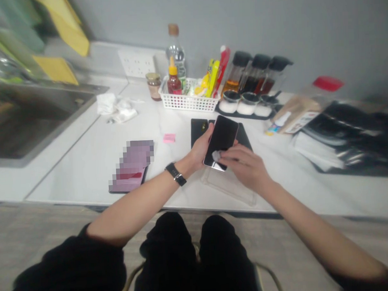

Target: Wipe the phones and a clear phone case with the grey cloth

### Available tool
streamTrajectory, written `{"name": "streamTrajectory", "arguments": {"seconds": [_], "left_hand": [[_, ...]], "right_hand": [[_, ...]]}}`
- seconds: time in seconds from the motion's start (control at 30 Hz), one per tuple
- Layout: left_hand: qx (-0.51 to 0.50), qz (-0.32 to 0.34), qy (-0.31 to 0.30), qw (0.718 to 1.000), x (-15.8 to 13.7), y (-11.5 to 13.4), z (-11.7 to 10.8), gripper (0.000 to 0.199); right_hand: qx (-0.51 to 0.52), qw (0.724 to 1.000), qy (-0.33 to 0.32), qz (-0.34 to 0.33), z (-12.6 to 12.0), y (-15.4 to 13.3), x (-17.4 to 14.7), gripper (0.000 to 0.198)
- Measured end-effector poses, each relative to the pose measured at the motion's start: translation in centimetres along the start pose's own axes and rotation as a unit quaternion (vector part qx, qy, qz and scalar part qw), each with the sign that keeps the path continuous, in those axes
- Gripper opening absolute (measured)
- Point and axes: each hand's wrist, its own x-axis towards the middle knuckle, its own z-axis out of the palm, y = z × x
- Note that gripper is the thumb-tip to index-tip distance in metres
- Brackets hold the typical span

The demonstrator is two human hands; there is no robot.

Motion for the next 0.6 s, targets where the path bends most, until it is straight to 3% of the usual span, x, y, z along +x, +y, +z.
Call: {"name": "streamTrajectory", "arguments": {"seconds": [0.1,0.23,0.33,0.5,0.6], "left_hand": [[-0.003,0.005,-0.002,1.0,-0.2,0.3,0.3,0.078],[0.011,-0.018,0.001,1.0,-0.3,0.5,0.5,0.072],[0.016,-0.028,0.007,0.999,-0.3,0.4,0.2,0.071],[-0.001,0.02,0.009,1.0,0.0,0.0,-0.2,0.074],[-0.003,0.015,0.004,1.0,0.0,-0.1,-0.1,0.072]], "right_hand": [[0.024,0.998,-0.036,-0.043,0.0,-1.7,-0.1,0.034],[-0.005,0.997,0.067,0.041,-1.1,2.4,1.6,0.036],[-0.017,0.996,0.073,0.052,-0.8,4.5,1.8,0.034],[0.004,0.999,-0.011,-0.033,0.6,-0.5,0.2,0.029],[0.015,0.999,-0.004,-0.035,0.2,-0.7,0.7,0.029]]}}
